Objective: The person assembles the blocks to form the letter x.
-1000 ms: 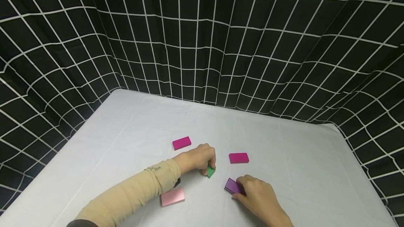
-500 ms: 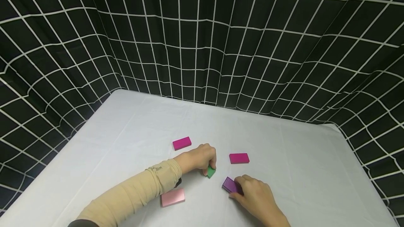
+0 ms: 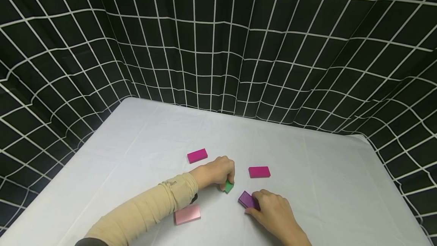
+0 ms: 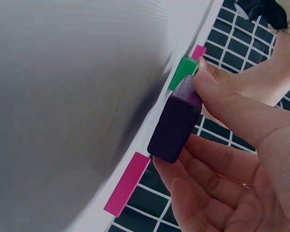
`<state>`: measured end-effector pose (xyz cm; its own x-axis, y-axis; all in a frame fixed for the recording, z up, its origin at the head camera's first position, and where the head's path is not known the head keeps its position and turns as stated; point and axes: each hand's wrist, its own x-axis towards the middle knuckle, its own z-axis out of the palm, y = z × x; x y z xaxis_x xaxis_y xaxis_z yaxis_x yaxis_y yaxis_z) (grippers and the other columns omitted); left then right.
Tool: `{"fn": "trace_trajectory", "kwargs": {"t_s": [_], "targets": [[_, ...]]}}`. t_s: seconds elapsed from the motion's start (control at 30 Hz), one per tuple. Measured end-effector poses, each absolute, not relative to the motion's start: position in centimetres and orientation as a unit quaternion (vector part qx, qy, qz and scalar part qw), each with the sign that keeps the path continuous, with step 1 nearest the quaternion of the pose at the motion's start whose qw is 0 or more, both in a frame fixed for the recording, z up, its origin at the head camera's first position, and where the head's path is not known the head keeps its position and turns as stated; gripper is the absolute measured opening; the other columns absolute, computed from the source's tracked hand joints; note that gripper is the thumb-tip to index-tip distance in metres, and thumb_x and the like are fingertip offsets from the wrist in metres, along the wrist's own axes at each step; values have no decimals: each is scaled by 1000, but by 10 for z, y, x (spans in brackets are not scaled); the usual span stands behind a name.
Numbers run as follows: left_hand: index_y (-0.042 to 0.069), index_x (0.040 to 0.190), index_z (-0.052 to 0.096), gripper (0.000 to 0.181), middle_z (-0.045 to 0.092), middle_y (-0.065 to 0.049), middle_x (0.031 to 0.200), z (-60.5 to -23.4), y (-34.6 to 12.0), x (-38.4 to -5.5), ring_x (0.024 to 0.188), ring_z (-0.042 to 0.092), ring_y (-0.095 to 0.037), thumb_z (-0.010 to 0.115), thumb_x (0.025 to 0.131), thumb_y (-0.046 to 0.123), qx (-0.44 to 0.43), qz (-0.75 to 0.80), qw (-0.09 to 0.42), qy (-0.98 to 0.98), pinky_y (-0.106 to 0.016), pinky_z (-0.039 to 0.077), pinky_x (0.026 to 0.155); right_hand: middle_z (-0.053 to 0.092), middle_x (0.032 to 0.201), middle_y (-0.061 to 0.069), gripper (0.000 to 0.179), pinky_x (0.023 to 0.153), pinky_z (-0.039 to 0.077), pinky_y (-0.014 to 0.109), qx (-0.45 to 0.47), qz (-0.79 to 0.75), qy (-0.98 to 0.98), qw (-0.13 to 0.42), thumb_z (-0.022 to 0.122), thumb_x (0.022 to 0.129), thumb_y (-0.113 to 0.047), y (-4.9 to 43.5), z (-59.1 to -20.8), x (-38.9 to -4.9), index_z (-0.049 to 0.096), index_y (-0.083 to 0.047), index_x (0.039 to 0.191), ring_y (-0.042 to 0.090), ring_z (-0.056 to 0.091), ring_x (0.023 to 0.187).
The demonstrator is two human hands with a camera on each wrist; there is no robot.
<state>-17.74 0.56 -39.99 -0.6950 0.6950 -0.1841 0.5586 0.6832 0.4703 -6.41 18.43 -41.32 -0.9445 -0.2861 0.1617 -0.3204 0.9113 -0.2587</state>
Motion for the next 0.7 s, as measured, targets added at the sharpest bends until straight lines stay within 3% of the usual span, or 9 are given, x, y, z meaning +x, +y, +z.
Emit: {"fn": "trace_trajectory", "kwargs": {"t_s": [0.4,0.7], "targets": [[10,80,78,29,73,4,80,-398,6,-176,75,62,-6,88,56,-4,344,177,176,905,-13,50,67,42,61,-10,31,45,31,21,164,137,-975,66,89,65,-28,180,-414,-67,66,-9,74,4,34,52],[10,78,78,29,73,3,78,-399,8,-175,69,61,-4,87,56,-6,342,183,170,906,-12,49,64,42,60,-9,31,45,31,22,169,132,-975,63,89,65,-27,177,-414,-69,66,-8,74,4,34,52]]}}
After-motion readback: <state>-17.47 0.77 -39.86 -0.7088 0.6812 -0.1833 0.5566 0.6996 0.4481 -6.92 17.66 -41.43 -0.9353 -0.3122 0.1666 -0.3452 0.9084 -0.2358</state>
